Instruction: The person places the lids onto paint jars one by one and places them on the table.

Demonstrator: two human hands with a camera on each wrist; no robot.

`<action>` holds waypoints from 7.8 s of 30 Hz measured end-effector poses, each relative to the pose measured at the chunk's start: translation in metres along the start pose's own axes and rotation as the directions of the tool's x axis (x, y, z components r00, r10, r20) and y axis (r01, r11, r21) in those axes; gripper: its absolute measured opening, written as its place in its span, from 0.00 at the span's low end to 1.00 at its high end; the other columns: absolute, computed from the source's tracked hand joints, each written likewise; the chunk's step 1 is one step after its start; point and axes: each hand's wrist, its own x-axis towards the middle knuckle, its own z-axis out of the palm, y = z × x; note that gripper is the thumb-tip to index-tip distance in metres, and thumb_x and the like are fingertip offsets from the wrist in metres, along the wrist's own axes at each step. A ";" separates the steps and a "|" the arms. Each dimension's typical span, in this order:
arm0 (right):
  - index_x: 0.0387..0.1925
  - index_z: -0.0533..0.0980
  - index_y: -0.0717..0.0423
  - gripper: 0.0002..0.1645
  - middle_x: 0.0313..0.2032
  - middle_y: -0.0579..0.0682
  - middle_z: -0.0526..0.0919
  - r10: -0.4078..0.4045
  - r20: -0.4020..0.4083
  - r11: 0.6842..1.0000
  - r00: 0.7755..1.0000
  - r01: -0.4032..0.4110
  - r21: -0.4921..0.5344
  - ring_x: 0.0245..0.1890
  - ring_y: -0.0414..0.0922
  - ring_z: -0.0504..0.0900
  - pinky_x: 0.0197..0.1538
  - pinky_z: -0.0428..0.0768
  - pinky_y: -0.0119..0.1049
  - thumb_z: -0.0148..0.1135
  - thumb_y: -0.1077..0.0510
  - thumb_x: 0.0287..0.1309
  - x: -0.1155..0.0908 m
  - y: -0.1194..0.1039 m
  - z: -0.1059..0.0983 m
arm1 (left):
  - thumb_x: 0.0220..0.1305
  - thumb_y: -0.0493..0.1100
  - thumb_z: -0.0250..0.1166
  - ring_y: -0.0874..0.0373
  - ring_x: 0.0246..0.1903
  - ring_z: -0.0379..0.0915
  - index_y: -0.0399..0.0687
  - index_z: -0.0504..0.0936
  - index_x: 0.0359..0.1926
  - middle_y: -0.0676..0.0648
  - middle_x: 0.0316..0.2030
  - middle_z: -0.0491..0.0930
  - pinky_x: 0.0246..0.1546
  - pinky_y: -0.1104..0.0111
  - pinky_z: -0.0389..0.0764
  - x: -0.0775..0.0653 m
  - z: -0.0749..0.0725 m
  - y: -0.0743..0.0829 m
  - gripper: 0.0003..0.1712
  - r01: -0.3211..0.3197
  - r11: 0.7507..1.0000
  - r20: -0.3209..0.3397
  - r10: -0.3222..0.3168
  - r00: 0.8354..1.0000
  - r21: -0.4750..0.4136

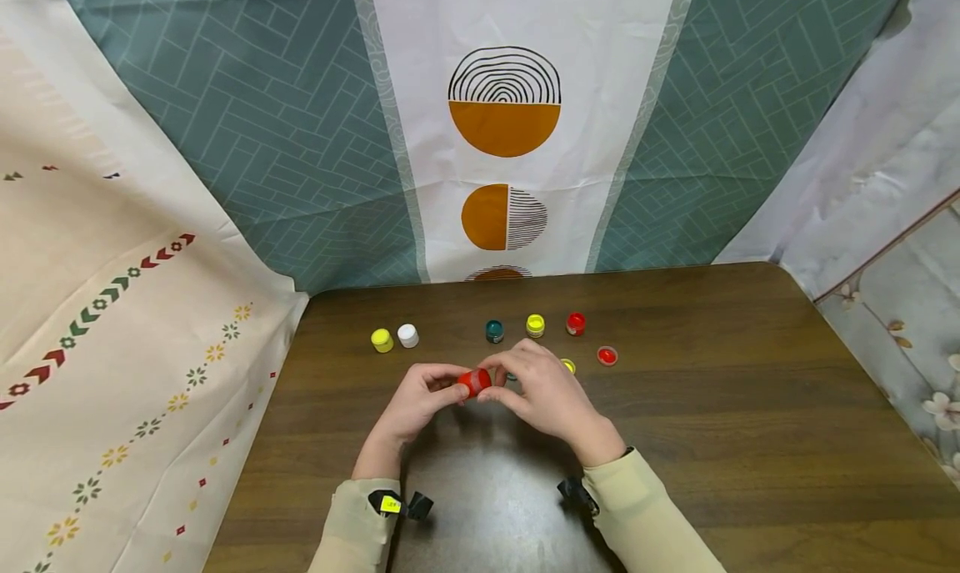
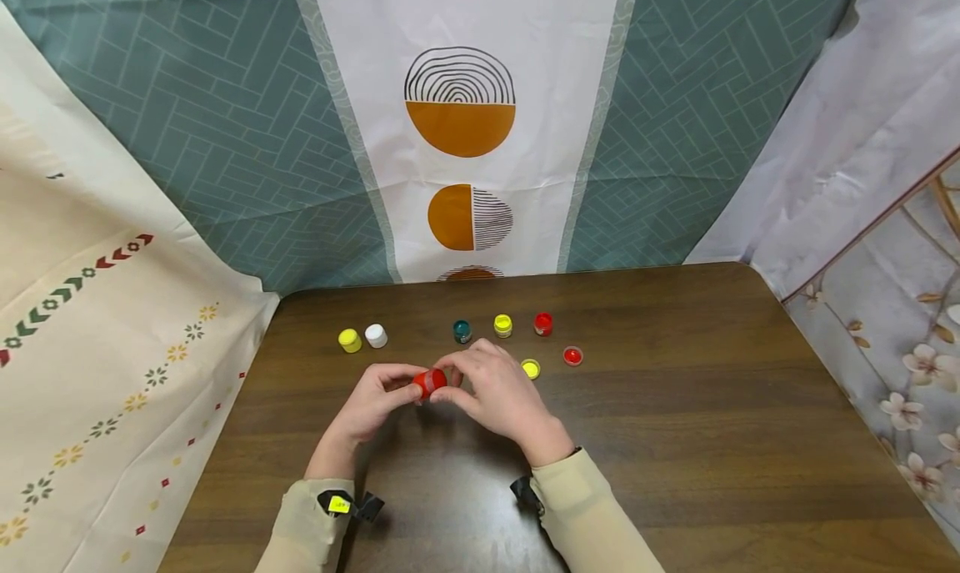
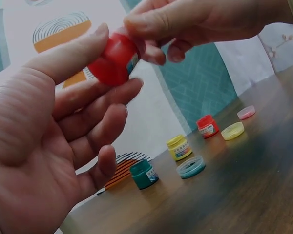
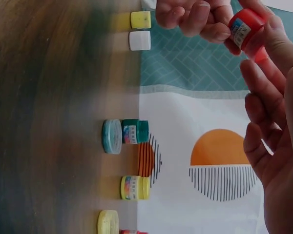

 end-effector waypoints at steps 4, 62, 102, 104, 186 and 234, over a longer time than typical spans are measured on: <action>0.52 0.84 0.49 0.22 0.35 0.36 0.82 0.066 0.048 0.998 0.997 -0.065 -0.016 0.42 0.38 0.75 0.44 0.79 0.36 0.75 0.42 0.64 0.000 -0.001 0.000 | 0.70 0.33 0.72 0.54 0.37 0.82 0.29 0.87 0.53 0.48 0.43 0.90 0.41 0.66 0.85 0.001 0.003 0.003 0.14 0.001 0.999 -0.027 0.000 1.000 0.041; 0.79 0.68 0.47 0.34 0.54 0.46 0.82 0.309 0.022 0.951 0.951 -0.309 -0.001 0.57 0.47 0.79 0.59 0.80 0.49 0.57 0.40 0.80 -0.017 0.019 -0.026 | 0.62 0.55 0.80 0.35 0.70 0.58 0.41 0.87 0.51 0.34 0.62 0.76 0.67 0.38 0.58 0.062 -0.055 -0.015 0.26 0.300 0.490 -0.386 0.082 0.919 0.818; 0.74 0.74 0.50 0.30 0.61 0.51 0.83 0.402 0.059 0.915 0.914 -0.403 0.005 0.59 0.51 0.80 0.59 0.82 0.54 0.64 0.47 0.77 -0.032 0.031 -0.031 | 0.59 0.45 0.83 0.35 0.77 0.47 0.45 0.79 0.71 0.36 0.76 0.64 0.72 0.35 0.51 0.078 0.007 -0.021 0.40 0.140 0.700 -0.425 0.251 0.870 0.700; 0.74 0.74 0.50 0.30 0.61 0.51 0.83 0.405 0.063 0.914 0.912 -0.406 0.007 0.59 0.51 0.80 0.59 0.82 0.53 0.63 0.46 0.78 -0.032 0.031 -0.030 | 0.60 0.45 0.82 0.35 0.72 0.56 0.43 0.79 0.70 0.36 0.72 0.70 0.70 0.38 0.58 0.081 0.019 -0.025 0.39 0.142 0.775 -0.444 0.193 0.875 0.616; 0.69 0.78 0.52 0.34 0.64 0.59 0.79 0.438 0.204 0.875 0.876 -0.362 -0.321 0.61 0.60 0.79 0.55 0.83 0.54 0.78 0.52 0.65 0.005 0.029 0.024 | 0.76 0.32 0.65 0.58 0.47 0.81 0.32 0.82 0.64 0.55 0.50 0.87 0.49 0.67 0.79 0.022 0.011 -0.028 0.19 -0.075 0.997 -0.356 0.062 0.932 -0.022; 0.58 0.82 0.52 0.20 0.51 0.53 0.83 0.469 0.212 0.877 0.858 -0.422 -0.230 0.52 0.55 0.82 0.54 0.83 0.50 0.67 0.45 0.75 -0.003 0.039 0.038 | 0.76 0.31 0.64 0.59 0.50 0.82 0.29 0.80 0.64 0.54 0.51 0.87 0.53 0.68 0.80 0.021 0.010 -0.026 0.19 -0.100 0.993 -0.399 0.066 0.915 -0.063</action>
